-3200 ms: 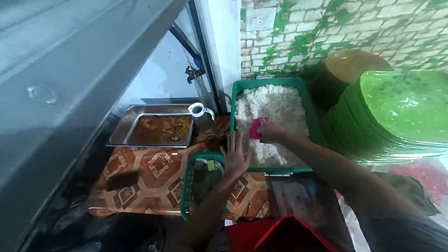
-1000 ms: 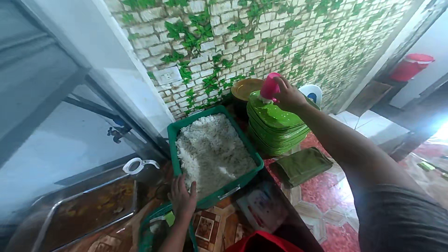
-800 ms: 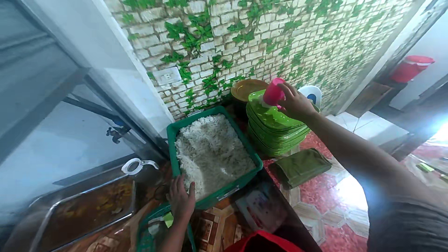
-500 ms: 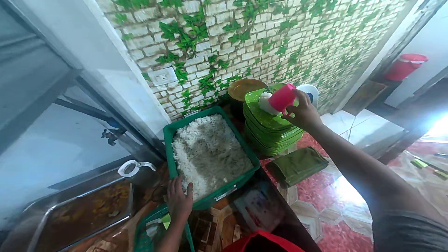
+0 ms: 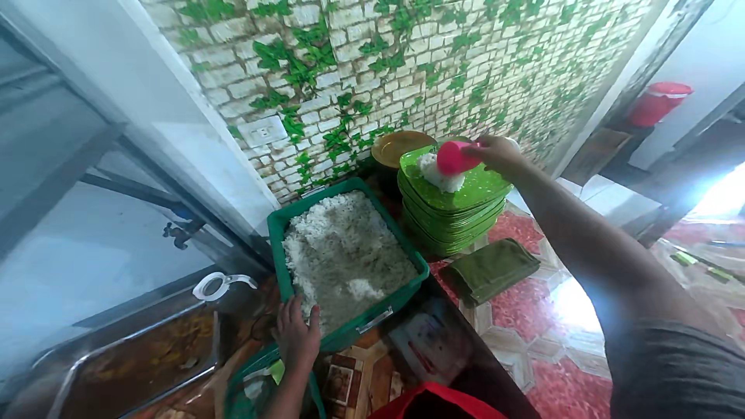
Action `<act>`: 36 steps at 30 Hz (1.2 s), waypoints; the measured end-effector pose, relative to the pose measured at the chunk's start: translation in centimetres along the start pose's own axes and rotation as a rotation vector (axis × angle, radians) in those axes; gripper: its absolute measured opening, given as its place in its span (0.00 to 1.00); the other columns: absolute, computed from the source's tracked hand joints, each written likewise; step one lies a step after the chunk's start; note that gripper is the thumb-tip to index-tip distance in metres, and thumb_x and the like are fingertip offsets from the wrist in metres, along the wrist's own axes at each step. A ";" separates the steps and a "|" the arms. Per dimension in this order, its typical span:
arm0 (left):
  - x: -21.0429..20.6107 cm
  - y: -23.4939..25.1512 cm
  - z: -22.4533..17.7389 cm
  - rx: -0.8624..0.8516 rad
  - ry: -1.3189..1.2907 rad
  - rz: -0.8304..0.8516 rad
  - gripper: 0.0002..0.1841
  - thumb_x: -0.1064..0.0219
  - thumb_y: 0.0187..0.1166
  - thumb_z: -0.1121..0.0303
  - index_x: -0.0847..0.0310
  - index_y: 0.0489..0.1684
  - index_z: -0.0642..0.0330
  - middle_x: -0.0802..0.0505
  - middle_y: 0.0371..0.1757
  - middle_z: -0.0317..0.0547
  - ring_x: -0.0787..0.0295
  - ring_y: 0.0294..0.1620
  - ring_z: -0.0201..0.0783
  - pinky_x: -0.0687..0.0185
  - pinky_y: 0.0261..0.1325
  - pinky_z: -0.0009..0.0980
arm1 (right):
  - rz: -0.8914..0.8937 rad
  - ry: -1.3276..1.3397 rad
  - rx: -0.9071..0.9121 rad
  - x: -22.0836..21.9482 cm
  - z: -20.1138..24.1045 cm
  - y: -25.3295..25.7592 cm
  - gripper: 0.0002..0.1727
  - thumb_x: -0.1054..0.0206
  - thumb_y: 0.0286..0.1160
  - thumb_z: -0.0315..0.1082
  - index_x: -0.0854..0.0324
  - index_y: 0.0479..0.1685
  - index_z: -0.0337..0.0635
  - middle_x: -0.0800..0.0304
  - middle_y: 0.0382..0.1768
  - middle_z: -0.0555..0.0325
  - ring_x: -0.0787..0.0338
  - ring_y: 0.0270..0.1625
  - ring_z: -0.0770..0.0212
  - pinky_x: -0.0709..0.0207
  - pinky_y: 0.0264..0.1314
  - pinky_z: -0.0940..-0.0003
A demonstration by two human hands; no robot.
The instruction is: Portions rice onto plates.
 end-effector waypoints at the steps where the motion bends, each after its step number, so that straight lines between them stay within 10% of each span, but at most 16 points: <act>1: 0.0 0.1 0.0 0.000 0.002 -0.004 0.31 0.48 0.88 0.48 0.31 0.85 0.57 0.29 0.88 0.58 0.46 0.92 0.65 0.55 0.85 0.73 | -0.012 -0.027 0.013 -0.1 0.5 0.4 0.28 0.33 0.82 0.53 0.18 0.67 0.38 0.14 0.61 0.34 0.15 0.63 0.37 0.26 0.64 0.31; 18: 0.3 -0.2 -0.3 -0.013 -0.022 -0.015 0.32 0.47 0.89 0.48 0.31 0.85 0.59 0.29 0.87 0.59 0.44 0.91 0.65 0.54 0.84 0.74 | 0.075 -0.372 0.050 -6.0 5.1 6.3 0.33 0.36 0.80 0.61 0.15 0.63 0.37 0.13 0.63 0.33 0.16 0.69 0.32 0.29 0.68 0.23; 30: 0.2 0.1 -0.3 -0.011 -0.038 -0.025 0.32 0.46 0.88 0.50 0.31 0.84 0.62 0.29 0.87 0.60 0.45 0.91 0.66 0.56 0.85 0.73 | 0.079 -0.208 0.052 -0.2 5.8 0.0 0.28 0.34 0.83 0.54 0.17 0.64 0.37 0.13 0.58 0.33 0.15 0.62 0.34 0.28 0.65 0.28; 36: 0.4 -0.3 -0.2 -0.026 -0.054 -0.026 0.31 0.45 0.88 0.51 0.31 0.84 0.63 0.29 0.87 0.62 0.44 0.91 0.66 0.57 0.85 0.74 | 0.554 -0.236 0.341 -17.2 5.8 -10.2 0.25 0.27 0.78 0.51 0.14 0.63 0.41 0.08 0.55 0.42 0.09 0.59 0.43 0.20 0.66 0.36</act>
Point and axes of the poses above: each hand's wrist, its own y-axis towards the middle knuckle, its own x-axis out of the back of the hand, z = x × y, the point moved 1 cm from there along y, towards the middle knuckle
